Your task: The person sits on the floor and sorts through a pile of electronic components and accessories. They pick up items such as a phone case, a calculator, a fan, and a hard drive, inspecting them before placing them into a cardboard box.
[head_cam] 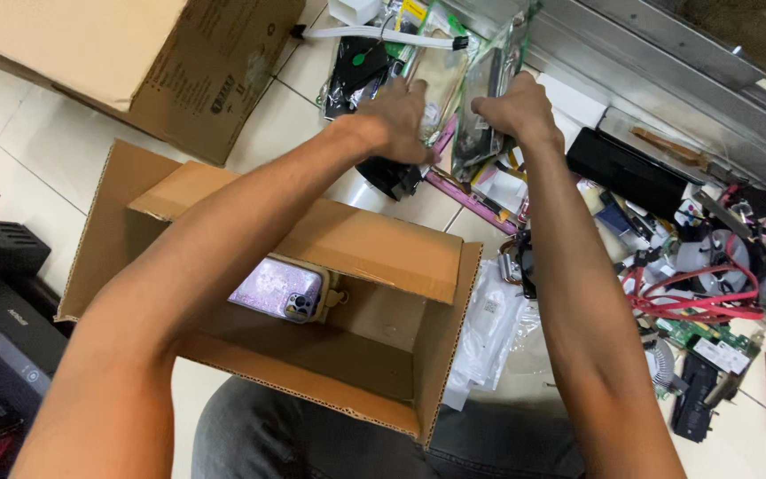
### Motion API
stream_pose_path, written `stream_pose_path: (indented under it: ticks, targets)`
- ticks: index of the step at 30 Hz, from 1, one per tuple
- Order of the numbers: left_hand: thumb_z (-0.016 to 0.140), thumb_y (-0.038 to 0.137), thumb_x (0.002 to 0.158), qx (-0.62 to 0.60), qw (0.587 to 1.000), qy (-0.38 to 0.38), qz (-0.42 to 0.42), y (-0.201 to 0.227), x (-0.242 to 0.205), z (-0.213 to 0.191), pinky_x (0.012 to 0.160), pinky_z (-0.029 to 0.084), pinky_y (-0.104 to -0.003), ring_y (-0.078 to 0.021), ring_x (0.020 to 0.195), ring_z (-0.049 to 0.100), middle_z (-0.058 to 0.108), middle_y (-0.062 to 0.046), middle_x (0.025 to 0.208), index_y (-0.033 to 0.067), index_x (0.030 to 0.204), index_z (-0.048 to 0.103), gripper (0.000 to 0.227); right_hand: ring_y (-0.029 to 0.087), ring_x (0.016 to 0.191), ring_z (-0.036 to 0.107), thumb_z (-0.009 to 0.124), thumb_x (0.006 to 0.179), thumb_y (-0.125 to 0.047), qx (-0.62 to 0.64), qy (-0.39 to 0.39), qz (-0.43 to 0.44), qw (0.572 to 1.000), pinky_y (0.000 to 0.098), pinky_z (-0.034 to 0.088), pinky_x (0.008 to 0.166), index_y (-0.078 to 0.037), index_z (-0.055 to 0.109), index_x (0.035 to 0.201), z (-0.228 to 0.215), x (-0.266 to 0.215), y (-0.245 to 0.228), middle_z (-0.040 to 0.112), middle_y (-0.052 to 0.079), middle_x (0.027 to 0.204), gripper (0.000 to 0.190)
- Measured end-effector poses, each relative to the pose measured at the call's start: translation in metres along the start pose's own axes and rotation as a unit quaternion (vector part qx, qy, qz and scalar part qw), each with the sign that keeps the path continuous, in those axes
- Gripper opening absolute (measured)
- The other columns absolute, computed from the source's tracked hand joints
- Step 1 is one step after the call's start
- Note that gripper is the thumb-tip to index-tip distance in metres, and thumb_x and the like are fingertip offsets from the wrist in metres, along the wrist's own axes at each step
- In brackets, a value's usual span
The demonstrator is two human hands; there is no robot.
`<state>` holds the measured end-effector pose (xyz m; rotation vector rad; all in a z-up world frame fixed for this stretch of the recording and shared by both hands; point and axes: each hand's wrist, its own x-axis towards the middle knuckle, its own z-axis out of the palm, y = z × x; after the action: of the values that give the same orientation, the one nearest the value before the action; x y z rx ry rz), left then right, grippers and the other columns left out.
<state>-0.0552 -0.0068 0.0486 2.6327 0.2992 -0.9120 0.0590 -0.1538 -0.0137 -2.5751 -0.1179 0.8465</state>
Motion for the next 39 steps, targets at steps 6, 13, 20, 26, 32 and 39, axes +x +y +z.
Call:
stream_pose_path:
  ticks: [6,13,20,26,32,39]
  targets:
    - [0.093,0.05,0.076,-0.048,0.994,0.078,-0.06,-0.018,0.007,0.043,0.1,0.052,-0.048,-0.0417,0.123,0.058,0.055,-0.026,0.131,0.0014,0.146,0.025,0.109,0.044,0.124,0.058,0.09,0.076,-0.042,0.022,0.088,-0.043,0.995,0.0512,0.049,0.101,-0.003,0.035,0.135,0.006,0.009,0.019,0.057,0.026,0.135,0.089]
    - [0.097,0.039,0.07,-0.118,0.982,0.101,-0.102,-0.016,-0.008,0.047,0.087,0.059,-0.043,-0.0353,0.105,0.067,0.065,-0.015,0.113,-0.003,0.149,0.025,0.115,0.052,0.131,0.042,0.098,0.082,-0.037,0.027,0.164,-0.092,0.982,0.0593,0.051,0.099,0.005,0.017,0.154,0.023,0.009,0.036,0.034,0.026,0.142,0.115]
    - [0.096,0.026,0.071,-0.323,0.937,0.127,-0.024,-0.007,-0.03,0.036,0.099,0.053,-0.037,-0.0313,0.115,0.063,0.062,-0.018,0.131,0.0059,0.162,0.005,0.13,0.03,0.131,0.05,0.071,0.094,-0.037,0.239,0.156,-0.264,0.921,0.0518,0.041,0.112,-0.011,0.053,0.132,-0.012,-0.073,0.041,0.052,0.014,0.138,0.05]
    - [0.092,0.026,0.069,-0.405,0.899,0.083,0.144,0.007,-0.037,0.008,0.112,0.046,-0.046,-0.0362,0.137,0.055,0.053,-0.026,0.147,0.0088,0.161,0.009,0.125,0.029,0.143,0.045,0.081,0.076,-0.034,0.17,-0.145,-0.315,0.923,0.0397,0.034,0.119,-0.011,0.038,0.152,-0.051,-0.115,0.037,0.046,0.015,0.156,0.09]
    - [0.099,0.023,0.07,-0.407,0.851,0.061,0.326,0.035,-0.022,0.009,0.111,0.053,-0.048,-0.0391,0.134,0.061,0.058,-0.027,0.141,0.0104,0.159,0.015,0.122,0.021,0.12,0.06,0.086,0.065,-0.037,0.033,-0.116,-0.255,0.959,0.0317,0.045,0.1,-0.016,0.048,0.149,-0.096,-0.143,0.04,0.061,0.006,0.135,0.095]
    - [0.06,0.069,0.08,-0.159,0.962,-0.031,0.221,0.044,-0.022,-0.044,0.119,0.03,-0.049,-0.0318,0.148,0.039,0.032,-0.014,0.166,0.0092,0.158,0.029,0.103,0.039,0.138,0.04,0.096,0.066,-0.027,-0.084,-0.026,-0.236,0.968,0.0492,0.03,0.118,-0.003,0.038,0.152,-0.074,-0.116,0.069,0.039,0.02,0.15,0.106]
